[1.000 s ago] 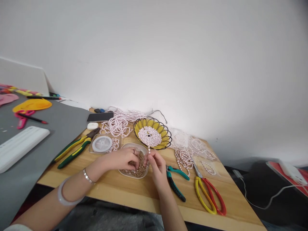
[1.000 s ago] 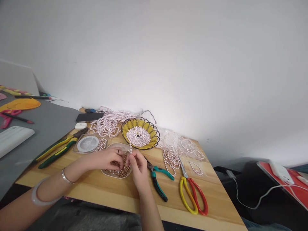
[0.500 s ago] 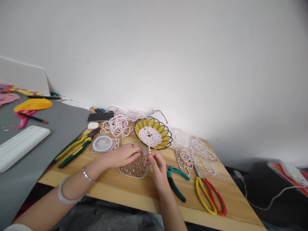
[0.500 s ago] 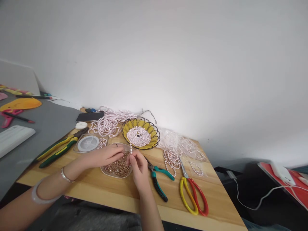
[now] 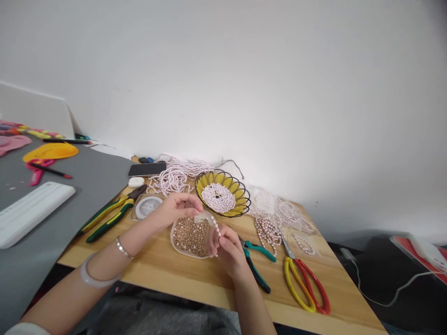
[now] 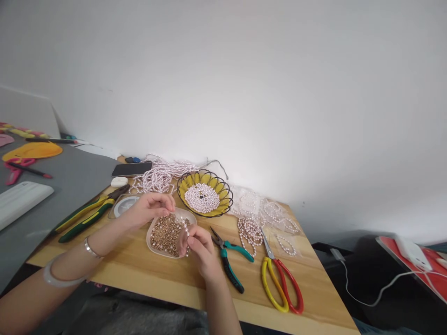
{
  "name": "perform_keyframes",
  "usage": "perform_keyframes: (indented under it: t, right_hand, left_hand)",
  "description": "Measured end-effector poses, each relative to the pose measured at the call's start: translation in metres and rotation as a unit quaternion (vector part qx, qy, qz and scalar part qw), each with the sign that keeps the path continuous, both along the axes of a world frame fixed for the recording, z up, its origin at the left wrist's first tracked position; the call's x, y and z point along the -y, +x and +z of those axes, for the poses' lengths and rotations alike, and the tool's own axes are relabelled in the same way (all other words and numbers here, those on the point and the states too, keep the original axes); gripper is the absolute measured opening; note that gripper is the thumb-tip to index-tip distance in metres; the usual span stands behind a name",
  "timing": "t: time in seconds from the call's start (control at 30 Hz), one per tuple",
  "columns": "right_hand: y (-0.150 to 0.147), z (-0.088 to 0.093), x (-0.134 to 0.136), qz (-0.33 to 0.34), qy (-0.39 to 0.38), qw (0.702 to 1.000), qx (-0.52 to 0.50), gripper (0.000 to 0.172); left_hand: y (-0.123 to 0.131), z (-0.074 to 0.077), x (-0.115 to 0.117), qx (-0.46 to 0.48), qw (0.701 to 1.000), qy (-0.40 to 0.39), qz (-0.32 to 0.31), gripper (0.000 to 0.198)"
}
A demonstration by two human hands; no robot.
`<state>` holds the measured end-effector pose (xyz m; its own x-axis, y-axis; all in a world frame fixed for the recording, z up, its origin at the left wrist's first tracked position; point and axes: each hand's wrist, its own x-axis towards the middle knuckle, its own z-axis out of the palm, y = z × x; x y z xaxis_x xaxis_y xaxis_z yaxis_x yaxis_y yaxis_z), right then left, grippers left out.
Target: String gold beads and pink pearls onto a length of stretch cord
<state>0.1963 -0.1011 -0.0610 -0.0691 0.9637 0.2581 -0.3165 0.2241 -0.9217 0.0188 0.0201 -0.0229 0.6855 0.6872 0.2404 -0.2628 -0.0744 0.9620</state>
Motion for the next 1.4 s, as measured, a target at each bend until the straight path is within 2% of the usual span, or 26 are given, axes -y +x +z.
perform_keyframes:
  t: [0.17, 0.37, 0.53, 1.4]
  right_hand:
    - [-0.0004, 0.0039, 0.0014, 0.019, -0.005, 1.0, 0.007, 0.042]
    - [0.0, 0.0012, 0.0013, 0.077, 0.006, 0.996, -0.045, 0.034]
    - [0.0008, -0.0032, -0.0003, 0.098, 0.019, 0.993, -0.065, 0.03]
    - [0.0012, -0.0031, -0.0002, 0.091, 0.016, 0.994, -0.056, 0.03]
  left_hand:
    - [-0.0001, 0.002, 0.0016, 0.022, 1.0, -0.005, -0.008, 0.026]
    - [0.0003, 0.0024, 0.0021, 0.031, 0.999, 0.005, -0.012, 0.023]
    - [-0.0002, 0.0027, 0.0028, 0.036, 0.999, 0.012, -0.019, 0.018]
    - [0.0004, 0.0023, 0.0027, 0.025, 0.999, 0.029, -0.021, 0.02]
